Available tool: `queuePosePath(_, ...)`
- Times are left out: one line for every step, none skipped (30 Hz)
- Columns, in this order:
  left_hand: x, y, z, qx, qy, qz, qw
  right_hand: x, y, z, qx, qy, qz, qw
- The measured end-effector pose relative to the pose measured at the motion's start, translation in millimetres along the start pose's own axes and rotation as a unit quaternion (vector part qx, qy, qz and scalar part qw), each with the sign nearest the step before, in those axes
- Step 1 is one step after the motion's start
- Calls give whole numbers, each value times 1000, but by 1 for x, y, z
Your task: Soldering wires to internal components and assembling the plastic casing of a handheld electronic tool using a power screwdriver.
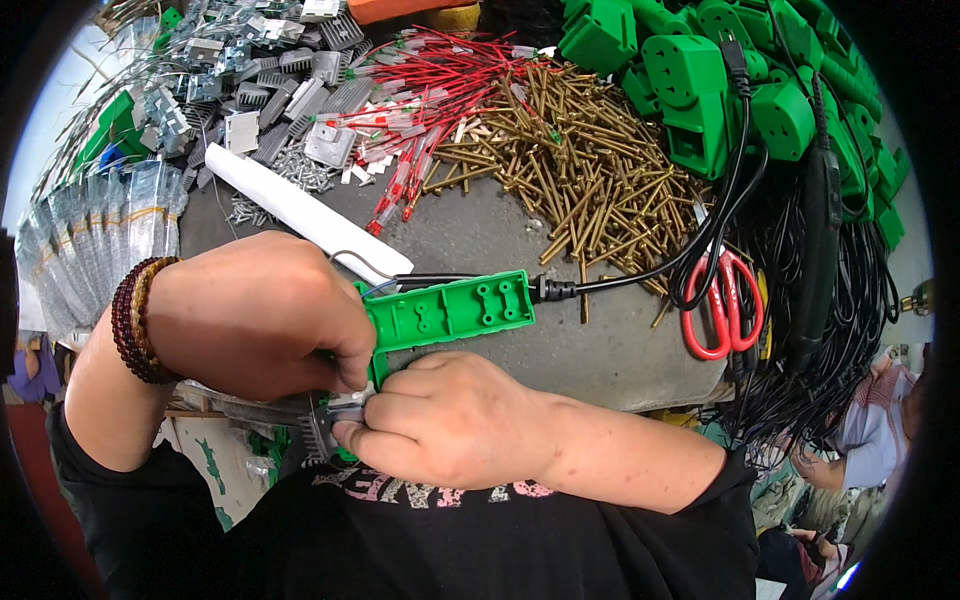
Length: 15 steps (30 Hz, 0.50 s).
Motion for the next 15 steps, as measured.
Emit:
queuePosePath(0,0,0,-9,-2,0,1000,0,0,0,0,0,1,1000)
queuePosePath(0,1,0,-8,-2,0,1000,0,1,0,0,-1,0,1000)
queuePosePath(0,1,0,-13,-3,1,1000,0,1,0,-3,-1,3,1000)
queuePosePath(0,1,0,-17,-4,1,1000,0,1,-1,-6,-2,6,1000)
queuePosePath(0,1,0,-16,-4,1,1000,0,1,-1,-7,-2,6,1000)
queuePosePath(0,1,1,-15,-5,7,1000,0,0,-1,-9,-4,5,1000)
queuePosePath(0,2,2,-14,-7,12,1000,0,-1,-2,-12,-5,4,1000)
queuePosePath(0,3,2,-13,-7,13,1000,0,-2,-2,-13,-6,4,1000)
queuePosePath(0,3,2,-11,6,23,1000,0,-2,-2,-15,-6,-1,1000)
queuePosePath(0,3,2,-8,18,32,999,-1,-2,-2,-17,-6,-6,1000)
queuePosePath(0,2,2,-7,19,32,999,-1,-2,-1,-18,-6,-6,1000)
queuePosePath(0,2,2,-15,8,22,1000,0,-2,-2,-18,-7,-5,1000)
queuePosePath(0,2,1,-22,-3,12,1000,0,-2,-2,-19,-8,-5,1000)
queuePosePath(1,1,0,-22,-3,12,1000,0,-2,-2,-19,-9,-5,1000)
queuePosePath(1,1,-2,-37,-1,17,999,1,-2,-2,-19,-12,-5,1000)
Point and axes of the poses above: each hand's wrist, its own x-axis away from the middle knuckle, its own y-axis out of the back of the hand, z = x × y, the point moved 3 cm from there along -x, towards the middle knuckle, and after that the axes turned 3 degrees about -z, right-handed, at the moved point
